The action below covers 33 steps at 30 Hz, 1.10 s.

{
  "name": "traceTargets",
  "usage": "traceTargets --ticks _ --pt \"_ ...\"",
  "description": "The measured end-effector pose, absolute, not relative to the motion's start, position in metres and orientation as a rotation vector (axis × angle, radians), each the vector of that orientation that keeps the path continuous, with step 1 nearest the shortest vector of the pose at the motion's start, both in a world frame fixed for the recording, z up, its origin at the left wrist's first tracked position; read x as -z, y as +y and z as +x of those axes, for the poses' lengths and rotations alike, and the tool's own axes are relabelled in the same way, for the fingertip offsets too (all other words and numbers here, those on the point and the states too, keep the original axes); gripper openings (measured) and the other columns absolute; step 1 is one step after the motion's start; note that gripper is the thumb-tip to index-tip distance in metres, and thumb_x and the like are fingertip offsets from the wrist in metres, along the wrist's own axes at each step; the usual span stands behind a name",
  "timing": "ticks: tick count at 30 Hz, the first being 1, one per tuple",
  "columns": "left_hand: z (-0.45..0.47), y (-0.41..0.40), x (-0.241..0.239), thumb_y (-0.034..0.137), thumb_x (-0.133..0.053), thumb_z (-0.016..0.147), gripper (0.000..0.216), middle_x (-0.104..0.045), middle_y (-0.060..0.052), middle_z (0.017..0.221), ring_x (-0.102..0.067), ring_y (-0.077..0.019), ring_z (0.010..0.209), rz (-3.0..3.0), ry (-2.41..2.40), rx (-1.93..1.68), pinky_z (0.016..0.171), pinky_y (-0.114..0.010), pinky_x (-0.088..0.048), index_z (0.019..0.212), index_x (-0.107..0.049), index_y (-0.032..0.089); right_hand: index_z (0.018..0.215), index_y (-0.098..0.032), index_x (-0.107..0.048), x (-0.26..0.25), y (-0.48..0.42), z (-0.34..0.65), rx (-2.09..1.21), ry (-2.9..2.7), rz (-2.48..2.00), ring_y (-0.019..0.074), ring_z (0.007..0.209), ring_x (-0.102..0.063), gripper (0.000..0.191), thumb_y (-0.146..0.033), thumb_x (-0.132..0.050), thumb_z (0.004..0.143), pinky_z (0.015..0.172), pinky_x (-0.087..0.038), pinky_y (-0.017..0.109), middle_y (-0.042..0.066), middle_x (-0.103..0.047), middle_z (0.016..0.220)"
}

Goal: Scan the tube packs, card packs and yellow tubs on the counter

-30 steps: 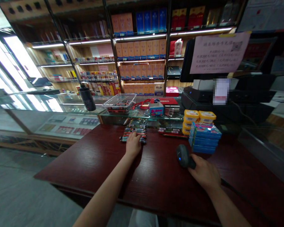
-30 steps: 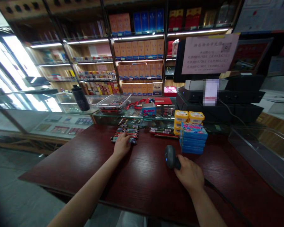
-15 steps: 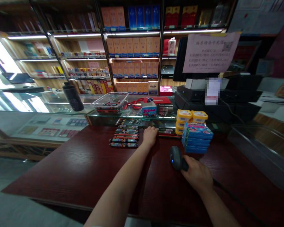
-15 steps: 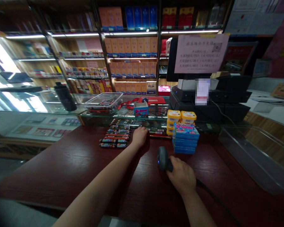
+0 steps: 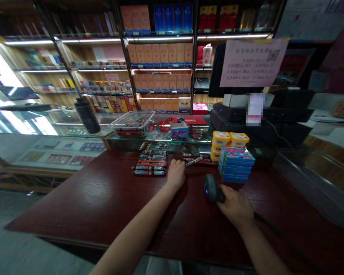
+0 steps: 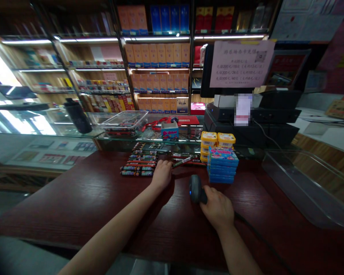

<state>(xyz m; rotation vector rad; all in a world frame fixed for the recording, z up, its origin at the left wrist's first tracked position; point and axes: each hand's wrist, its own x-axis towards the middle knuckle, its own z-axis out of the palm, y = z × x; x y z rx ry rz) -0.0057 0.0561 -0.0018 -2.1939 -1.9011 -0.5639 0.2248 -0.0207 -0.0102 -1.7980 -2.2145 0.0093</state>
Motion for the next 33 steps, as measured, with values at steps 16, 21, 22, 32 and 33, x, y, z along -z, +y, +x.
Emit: traceTargets --ticks 16,21,22,32,33 --pt "-0.017 0.008 0.023 0.017 -0.056 0.081 0.006 -0.06 -0.006 0.093 -0.048 -0.0211 0.093 -2.196 -1.988 0.851 0.083 -0.034 -0.038 0.087 -0.058 0.019 0.101 -0.027 -0.063 -0.001 -0.033 0.223 -0.326 -2.012 -1.749 0.0236 0.083 -0.067 0.03 -0.044 -0.058 0.077 0.064 -0.043 0.029 0.003 -0.072 0.089" --pt "-0.018 0.009 0.024 0.018 -0.056 0.082 0.007 -0.058 -0.006 0.091 -0.047 -0.0222 0.094 -2.18 -2.009 0.875 0.083 -0.035 -0.037 0.088 -0.059 0.019 0.094 -0.019 -0.064 -0.002 -0.033 0.226 -0.67 -1.8 -1.48 0.0221 0.077 -0.066 0.038 -0.048 -0.064 0.069 0.067 -0.048 0.03 0.006 -0.072 0.088" --pt "-0.018 0.01 0.024 0.018 -0.056 0.081 0.007 -0.058 -0.006 0.091 -0.047 -0.0224 0.094 -2.18 -2.008 0.874 0.083 -0.035 -0.037 0.088 -0.059 0.019 0.093 -0.018 -0.064 -0.002 -0.034 0.226 -0.715 -1.779 -1.474 0.0207 0.069 -0.065 0.038 -0.048 -0.064 0.068 0.063 -0.048 0.03 0.005 -0.071 0.082" --pt "-0.018 0.012 0.025 0.016 -0.054 0.082 0.01 -0.06 -0.006 0.092 -0.048 -0.0221 0.093 -2.193 -1.988 0.906 0.083 -0.035 -0.038 0.09 -0.06 0.019 0.089 -0.017 -0.062 -0.006 -0.04 0.22 -0.867 -1.672 -1.476 0.0146 0.042 -0.055 0.037 -0.047 -0.063 0.068 0.047 -0.043 0.027 -0.002 -0.063 0.057" --pt "-0.018 0.012 0.025 0.017 -0.055 0.082 0.008 -0.059 -0.006 0.092 -0.048 -0.0221 0.093 -2.195 -1.993 0.902 0.083 -0.035 -0.038 0.088 -0.059 0.019 0.091 -0.017 -0.063 -0.008 -0.04 0.22 -0.84 -1.689 -1.496 0.0151 0.043 -0.056 0.037 -0.047 -0.063 0.069 0.049 -0.044 0.027 -0.001 -0.064 0.059"
